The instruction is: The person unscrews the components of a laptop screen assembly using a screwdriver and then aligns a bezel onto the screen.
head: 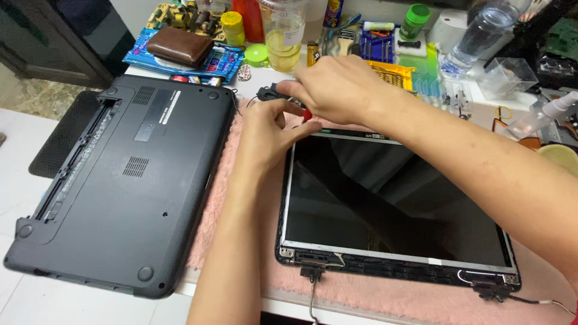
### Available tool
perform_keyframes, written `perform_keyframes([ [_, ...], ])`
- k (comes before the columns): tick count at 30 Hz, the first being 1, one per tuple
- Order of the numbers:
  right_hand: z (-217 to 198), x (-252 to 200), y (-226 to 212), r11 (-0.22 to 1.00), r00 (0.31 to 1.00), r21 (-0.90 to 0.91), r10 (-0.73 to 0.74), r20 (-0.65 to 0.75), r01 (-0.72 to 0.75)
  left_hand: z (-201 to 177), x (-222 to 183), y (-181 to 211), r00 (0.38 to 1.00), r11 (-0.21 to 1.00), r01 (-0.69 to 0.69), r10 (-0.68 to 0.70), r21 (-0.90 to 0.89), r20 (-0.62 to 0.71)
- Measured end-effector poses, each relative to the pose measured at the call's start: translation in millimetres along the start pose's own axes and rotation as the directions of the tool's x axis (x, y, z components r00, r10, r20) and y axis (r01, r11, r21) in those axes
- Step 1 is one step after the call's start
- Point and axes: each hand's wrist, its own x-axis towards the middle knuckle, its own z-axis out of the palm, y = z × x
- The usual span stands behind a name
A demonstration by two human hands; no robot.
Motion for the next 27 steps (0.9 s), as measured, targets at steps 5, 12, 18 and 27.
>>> perform_keyframes([
  [5,-32,-20,-11,0.995,0.994,0.104,-0.025,0.107,0.014,8,7,-7,0.986,0.990,-0.120,0.109,-0.080,-0.125],
  [12,-52,-9,23,0.928,0.928,0.105,-0.367,0.072,0.359,-11,2,5,0.996,0.995,-0.076,0.073,-0.057,-0.059],
  [18,-56,-3,14,0.952,0.948,-0.018,-0.304,0.097,0.307,-8,0,8,0.995,0.982,-0.081,0.088,-0.171,0.035],
  [27,-80,-19,-4,0.979,0.987,-0.166,-0.094,0.130,0.115,-3,3,2,0.998,0.982,-0.063,0.064,-0.180,0.002],
])
